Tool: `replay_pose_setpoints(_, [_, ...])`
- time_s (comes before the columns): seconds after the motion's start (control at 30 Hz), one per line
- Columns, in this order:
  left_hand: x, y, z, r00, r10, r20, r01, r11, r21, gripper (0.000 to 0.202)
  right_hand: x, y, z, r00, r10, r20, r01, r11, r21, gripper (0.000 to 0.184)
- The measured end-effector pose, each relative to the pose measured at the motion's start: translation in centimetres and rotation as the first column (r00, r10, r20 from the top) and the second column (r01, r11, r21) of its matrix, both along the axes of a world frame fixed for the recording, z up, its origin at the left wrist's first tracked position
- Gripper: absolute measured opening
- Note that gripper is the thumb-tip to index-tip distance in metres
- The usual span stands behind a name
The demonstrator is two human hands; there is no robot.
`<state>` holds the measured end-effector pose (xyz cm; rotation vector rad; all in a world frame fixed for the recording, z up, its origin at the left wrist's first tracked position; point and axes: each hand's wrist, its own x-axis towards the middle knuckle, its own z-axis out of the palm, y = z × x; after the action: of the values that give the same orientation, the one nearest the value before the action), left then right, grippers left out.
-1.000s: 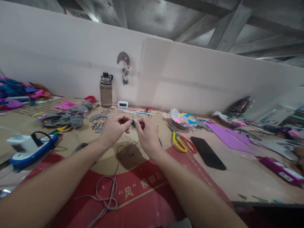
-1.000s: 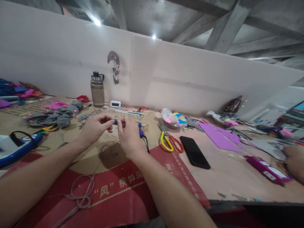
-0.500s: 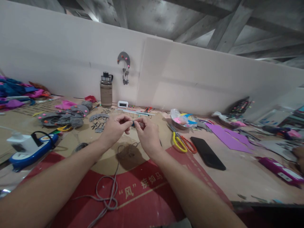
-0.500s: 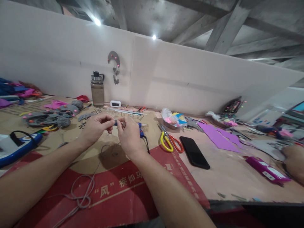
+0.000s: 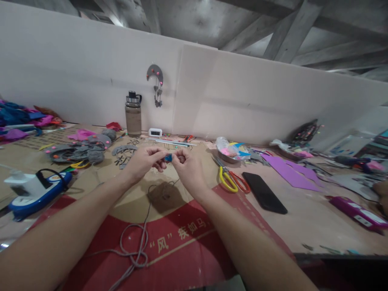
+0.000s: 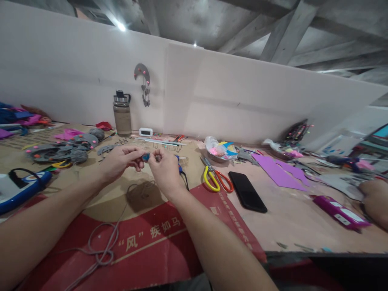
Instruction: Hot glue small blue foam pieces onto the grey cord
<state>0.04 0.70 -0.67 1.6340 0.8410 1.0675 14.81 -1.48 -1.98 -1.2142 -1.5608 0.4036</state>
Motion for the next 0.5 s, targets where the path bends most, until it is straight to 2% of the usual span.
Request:
replay_pose_setpoints(0.1, [-0.01, -0.31, 0.30, 0.994, 0.062, -0.094, -0.055, 0.996, 0.073, 0.025, 0.10, -0.05, -0.07, 0.998, -0.007, 0.055, 0.005, 0.999, 0.034, 0.013])
replay_pose_setpoints(0.23, [0.05, -0.66, 0.55, 0.968, 0.129, -0.215, -0.093, 0.981, 0.170, 0.019, 0.14, -0.23, -0.12, 0.991, -0.014, 0.135, 0.004, 0.998, 0.070, 0.014])
replay_pose_setpoints(0.5, [0.60, -0.92, 0.22, 0.961, 0.216, -0.172, -0.192, 0.970, 0.146, 0.007, -0.31, -0.27, -0.58, 0.983, -0.022, 0.181, 0.005, 0.995, 0.095, 0.017])
